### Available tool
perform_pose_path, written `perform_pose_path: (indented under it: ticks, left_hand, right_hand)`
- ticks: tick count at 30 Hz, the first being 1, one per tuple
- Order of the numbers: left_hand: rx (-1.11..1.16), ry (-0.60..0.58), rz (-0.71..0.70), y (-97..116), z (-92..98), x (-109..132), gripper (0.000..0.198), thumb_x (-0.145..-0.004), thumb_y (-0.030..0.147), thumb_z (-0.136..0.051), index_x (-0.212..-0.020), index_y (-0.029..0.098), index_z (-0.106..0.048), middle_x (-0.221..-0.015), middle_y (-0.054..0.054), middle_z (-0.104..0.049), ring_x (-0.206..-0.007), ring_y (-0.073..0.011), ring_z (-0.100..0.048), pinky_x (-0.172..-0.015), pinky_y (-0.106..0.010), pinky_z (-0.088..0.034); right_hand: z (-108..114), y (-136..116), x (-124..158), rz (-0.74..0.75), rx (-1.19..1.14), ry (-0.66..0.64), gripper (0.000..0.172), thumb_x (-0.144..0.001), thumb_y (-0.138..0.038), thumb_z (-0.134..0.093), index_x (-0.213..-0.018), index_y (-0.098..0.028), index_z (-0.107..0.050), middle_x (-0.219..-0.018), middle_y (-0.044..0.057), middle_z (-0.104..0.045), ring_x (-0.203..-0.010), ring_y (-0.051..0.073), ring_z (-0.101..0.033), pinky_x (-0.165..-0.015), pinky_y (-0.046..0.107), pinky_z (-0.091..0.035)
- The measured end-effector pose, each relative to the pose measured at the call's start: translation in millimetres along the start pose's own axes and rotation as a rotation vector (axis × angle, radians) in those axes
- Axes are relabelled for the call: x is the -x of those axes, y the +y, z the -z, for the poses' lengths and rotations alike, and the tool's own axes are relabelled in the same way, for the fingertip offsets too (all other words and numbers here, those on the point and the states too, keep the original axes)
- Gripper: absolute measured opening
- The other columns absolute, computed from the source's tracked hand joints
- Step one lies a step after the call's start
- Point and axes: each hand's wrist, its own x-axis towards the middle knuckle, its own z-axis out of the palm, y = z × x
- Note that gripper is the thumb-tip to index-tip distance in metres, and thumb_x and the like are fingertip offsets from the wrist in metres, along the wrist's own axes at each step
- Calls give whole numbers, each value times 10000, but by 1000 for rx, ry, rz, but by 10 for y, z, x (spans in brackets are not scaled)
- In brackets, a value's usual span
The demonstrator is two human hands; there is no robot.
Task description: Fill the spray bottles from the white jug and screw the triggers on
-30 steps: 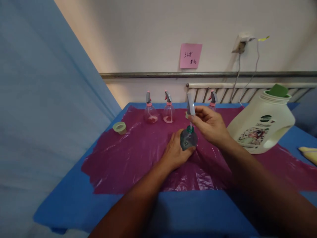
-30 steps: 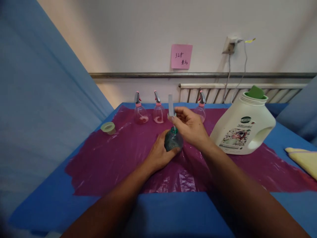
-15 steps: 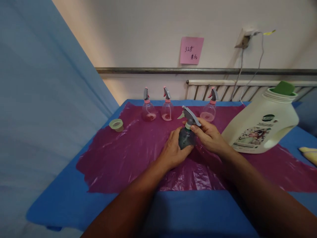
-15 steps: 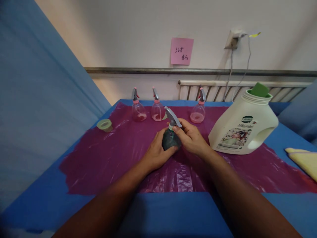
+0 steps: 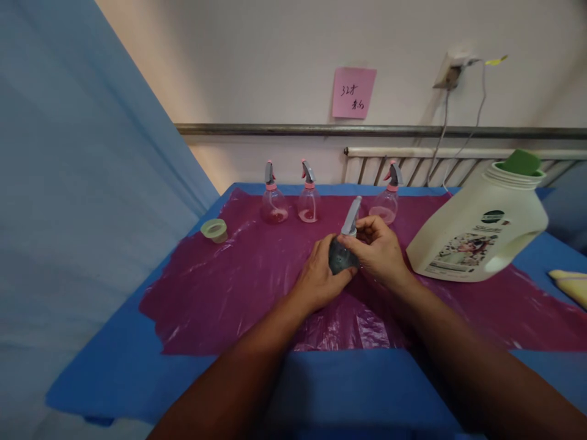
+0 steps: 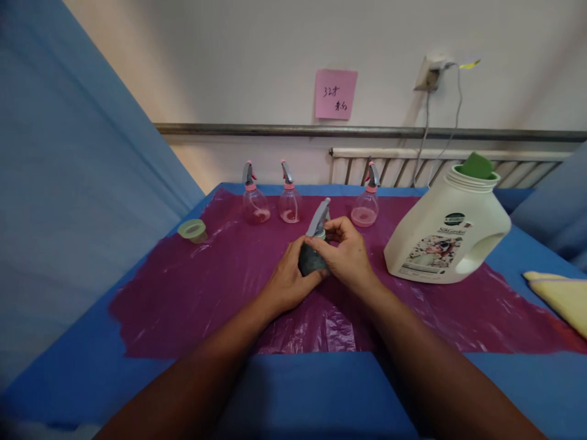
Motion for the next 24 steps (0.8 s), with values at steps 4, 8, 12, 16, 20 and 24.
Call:
perform_pose_path:
  ticks: [4, 8, 12, 16, 20, 24]
  left_hand:
    - [16, -2, -15, -14, 5, -8, 710, -927, 299, -877, -1549, 270, -536, -1496, -134, -659, -1425, -365, -639, -1215, -592, -533]
    - [33, -12, -17, -14, 13, -7, 688, -962, 341, -857, -1561, 250, -532, -1539, -164, -636, -1472, -377, -614, -1247, -611, -508]
    - [22, -7, -8, -16, 12, -6, 774, -956, 394, -877, -1615, 267, -491, -1574, -169, -620, -1487, -380, -615, -1262, -619, -504]
    - [11, -11, 7, -12, 9, -12, 821, -937, 389, -888, -1635, 267, -472, -1576, -168, -613, -1493, -384, -613, -1269, -618, -501]
    - [10, -23, 22, 28, 22, -15, 789, -944, 365, -870, -1619, 238, -482, -1559, -172, -620, -1473, -375, -622, -1252, -592, -512]
    - [8, -22, 22, 64, 30, -13, 754, -934, 333, -876, -1587, 252, -508, -1525, -155, -640, -1450, -366, -635, -1232, -574, -523]
  right_hand:
    - [-85, 15, -7, -16, -18, 26, 563, -701, -491, -1020, -1003, -278, -595, -924, -21, -698, -853, 195, -676, -841, 374, -576]
    - [-47, -2, 47, 34, 54, -19, 556, -804, -505, -968, -1190, -275, -641, -1141, 50, -768, -1058, 242, -740, -1009, 444, -592]
    - [54, -50, 112, 129, 67, -61, 409, -1000, -469, -793, -1336, -286, -650, -1327, 117, -756, -1231, 276, -742, -1117, 506, -597]
    - [103, -96, 124, 174, 34, -71, 395, -1061, -414, -716, -1429, -305, -623, -1427, 132, -751, -1330, 287, -739, -1196, 541, -582]
    - [92, -110, 121, 123, 7, -168, 477, -1079, -386, -691, -1542, -325, -598, -1502, 118, -757, -1425, 297, -718, -1252, 564, -552]
    - [90, -61, 100, 122, -5, -153, 531, -1032, -372, -762, -1541, -326, -616, -1480, 109, -762, -1380, 285, -731, -1233, 550, -565]
